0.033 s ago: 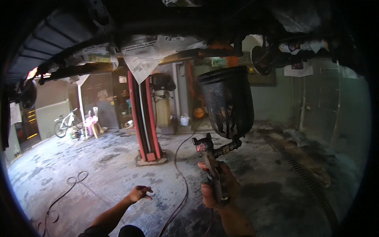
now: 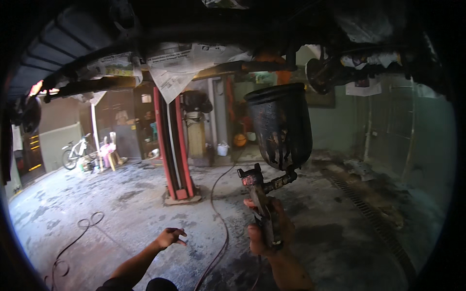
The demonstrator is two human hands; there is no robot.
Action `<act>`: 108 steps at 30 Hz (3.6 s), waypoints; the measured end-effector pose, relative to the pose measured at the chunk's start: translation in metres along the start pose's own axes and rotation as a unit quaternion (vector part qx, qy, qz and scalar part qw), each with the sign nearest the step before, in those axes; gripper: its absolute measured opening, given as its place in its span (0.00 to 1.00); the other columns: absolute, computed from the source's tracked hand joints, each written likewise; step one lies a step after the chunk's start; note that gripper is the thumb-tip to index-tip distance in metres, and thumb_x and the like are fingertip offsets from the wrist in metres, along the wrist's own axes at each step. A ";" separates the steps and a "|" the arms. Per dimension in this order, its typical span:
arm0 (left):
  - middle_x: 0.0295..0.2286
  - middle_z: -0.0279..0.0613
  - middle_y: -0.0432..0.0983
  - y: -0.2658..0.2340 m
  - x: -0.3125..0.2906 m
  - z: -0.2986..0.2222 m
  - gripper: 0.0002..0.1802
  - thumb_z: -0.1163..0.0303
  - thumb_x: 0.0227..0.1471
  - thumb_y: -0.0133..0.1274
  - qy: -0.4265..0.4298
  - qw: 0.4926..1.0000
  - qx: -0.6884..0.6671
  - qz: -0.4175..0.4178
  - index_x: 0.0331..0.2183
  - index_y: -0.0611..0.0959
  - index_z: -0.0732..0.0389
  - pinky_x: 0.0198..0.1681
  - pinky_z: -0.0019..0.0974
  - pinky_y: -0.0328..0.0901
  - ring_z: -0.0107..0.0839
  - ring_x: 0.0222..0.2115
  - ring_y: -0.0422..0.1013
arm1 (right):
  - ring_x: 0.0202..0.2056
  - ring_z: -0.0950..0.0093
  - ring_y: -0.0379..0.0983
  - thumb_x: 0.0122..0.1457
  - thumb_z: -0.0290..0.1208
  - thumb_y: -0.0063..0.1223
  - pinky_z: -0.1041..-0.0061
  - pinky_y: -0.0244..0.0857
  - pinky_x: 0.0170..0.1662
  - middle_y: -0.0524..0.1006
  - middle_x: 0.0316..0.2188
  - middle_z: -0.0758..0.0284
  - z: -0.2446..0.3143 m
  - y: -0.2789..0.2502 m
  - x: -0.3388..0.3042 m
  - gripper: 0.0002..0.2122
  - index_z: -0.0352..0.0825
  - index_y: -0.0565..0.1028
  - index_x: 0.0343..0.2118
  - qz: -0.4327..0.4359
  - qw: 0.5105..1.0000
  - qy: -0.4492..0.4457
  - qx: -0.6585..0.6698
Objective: The person uses a spray gun to apply a coating to the underside of a car raised on a lift. The person moves the spray gun along the undercarriage, covering multiple areas while holding the air hose with the other hand.
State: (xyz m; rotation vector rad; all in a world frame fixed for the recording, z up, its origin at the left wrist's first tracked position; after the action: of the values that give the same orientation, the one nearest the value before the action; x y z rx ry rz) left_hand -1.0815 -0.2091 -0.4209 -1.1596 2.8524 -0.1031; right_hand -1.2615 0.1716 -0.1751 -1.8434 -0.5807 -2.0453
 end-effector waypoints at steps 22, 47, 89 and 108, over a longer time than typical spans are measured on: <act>0.12 0.28 0.63 -0.075 0.205 -0.079 0.23 0.53 0.64 0.51 0.150 0.964 -0.043 0.214 0.32 0.86 0.65 0.19 0.31 0.67 0.20 0.13 0.61 | 0.40 0.70 0.77 0.68 0.35 0.49 0.66 0.70 0.48 0.78 0.42 0.60 0.001 0.172 0.109 0.19 0.26 0.69 0.54 -0.080 0.960 -0.093 -0.252; 0.42 0.43 0.77 0.183 0.288 -0.152 0.22 0.70 0.59 0.59 0.229 0.877 -0.232 0.353 0.52 0.75 0.67 0.46 0.34 0.69 0.27 0.42 0.73 | 0.39 0.65 0.79 0.67 0.35 0.48 0.64 0.73 0.48 0.78 0.42 0.55 -0.155 0.080 0.146 0.19 0.23 0.69 0.53 -0.100 0.943 -0.167 -0.269; 0.52 0.51 0.73 0.066 0.395 0.019 0.42 0.57 0.56 0.63 0.080 0.761 -0.139 0.628 0.63 0.61 0.62 0.42 0.37 0.68 0.33 0.42 0.76 | 0.36 0.78 0.77 0.67 0.34 0.53 0.77 0.70 0.43 0.81 0.36 0.67 -0.106 0.386 0.131 0.14 0.28 0.76 0.48 -0.051 0.803 -0.172 -0.569; 0.53 0.47 0.74 0.090 0.449 0.057 0.38 0.57 0.61 0.57 0.035 0.828 -0.045 0.558 0.64 0.61 0.61 0.50 0.43 0.70 0.40 0.48 0.76 | 0.35 0.68 0.80 0.67 0.35 0.52 0.66 0.72 0.45 0.80 0.37 0.60 -0.151 0.327 0.121 0.16 0.25 0.73 0.49 -0.132 0.938 -0.147 -0.285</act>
State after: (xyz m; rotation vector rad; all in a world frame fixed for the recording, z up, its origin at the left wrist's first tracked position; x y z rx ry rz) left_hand -1.4599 -0.4605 -0.4988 0.6457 3.0850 0.0567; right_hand -1.2424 -0.1835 -0.0407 -2.5589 -0.3338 -2.2971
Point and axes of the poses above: each hand's wrist, its own x-axis towards the middle knuckle, its own y-axis out of the palm, z = x × y, the point moved 7 cm from there along x, towards the middle knuckle
